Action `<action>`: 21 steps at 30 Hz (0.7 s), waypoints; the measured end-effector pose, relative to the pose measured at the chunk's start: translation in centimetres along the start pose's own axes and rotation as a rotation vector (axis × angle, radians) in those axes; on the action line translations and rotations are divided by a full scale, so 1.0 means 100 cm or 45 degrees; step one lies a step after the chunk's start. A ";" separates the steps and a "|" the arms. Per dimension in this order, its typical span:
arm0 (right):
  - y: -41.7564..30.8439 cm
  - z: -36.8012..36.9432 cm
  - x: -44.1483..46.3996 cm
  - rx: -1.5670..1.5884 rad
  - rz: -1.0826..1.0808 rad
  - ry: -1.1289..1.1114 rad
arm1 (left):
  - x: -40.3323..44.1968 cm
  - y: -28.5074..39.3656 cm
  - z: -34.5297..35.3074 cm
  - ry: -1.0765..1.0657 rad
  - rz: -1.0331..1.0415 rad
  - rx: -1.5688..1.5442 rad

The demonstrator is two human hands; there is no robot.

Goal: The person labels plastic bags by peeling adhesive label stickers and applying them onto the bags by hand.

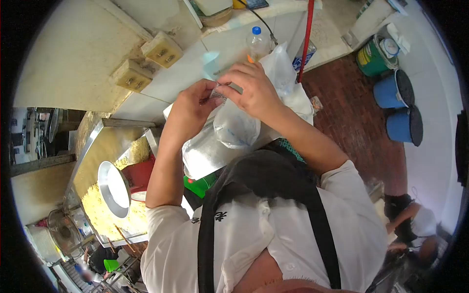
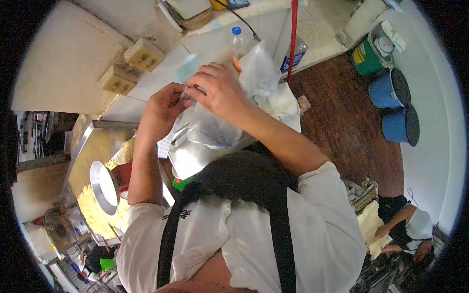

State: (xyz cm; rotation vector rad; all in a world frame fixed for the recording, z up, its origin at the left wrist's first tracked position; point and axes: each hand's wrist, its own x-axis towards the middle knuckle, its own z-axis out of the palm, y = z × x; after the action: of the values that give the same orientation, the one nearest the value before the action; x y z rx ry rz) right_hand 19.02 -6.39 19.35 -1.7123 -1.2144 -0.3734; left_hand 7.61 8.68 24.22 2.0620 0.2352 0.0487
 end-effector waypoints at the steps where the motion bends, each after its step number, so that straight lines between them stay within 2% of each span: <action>1: 0.000 0.000 -0.001 -0.020 -0.017 0.016 | 0.000 -0.001 -0.001 0.001 0.001 -0.027; 5: 0.003 -0.002 -0.002 -0.062 -0.037 0.031 | 0.000 -0.001 -0.001 0.023 0.024 -0.041; 8: -0.003 -0.006 -0.004 0.124 -0.001 0.015 | 0.001 0.008 -0.002 -0.007 -0.091 -0.046; 17: 0.008 -0.009 -0.004 0.237 0.104 -0.079 | 0.005 0.002 0.000 -0.014 -0.026 0.001; 20: 0.010 -0.017 -0.009 0.533 0.494 -0.112 | 0.006 0.005 -0.006 0.040 -0.059 -0.054; 21: 0.017 -0.017 -0.016 0.513 0.593 -0.086 | 0.010 -0.005 -0.010 0.118 -0.071 0.060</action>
State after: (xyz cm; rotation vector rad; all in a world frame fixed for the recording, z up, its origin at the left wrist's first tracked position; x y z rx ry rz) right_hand 20.14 -8.79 18.18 -1.5941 -0.8287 0.2002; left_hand 8.39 9.99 24.22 2.1013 0.3541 0.1057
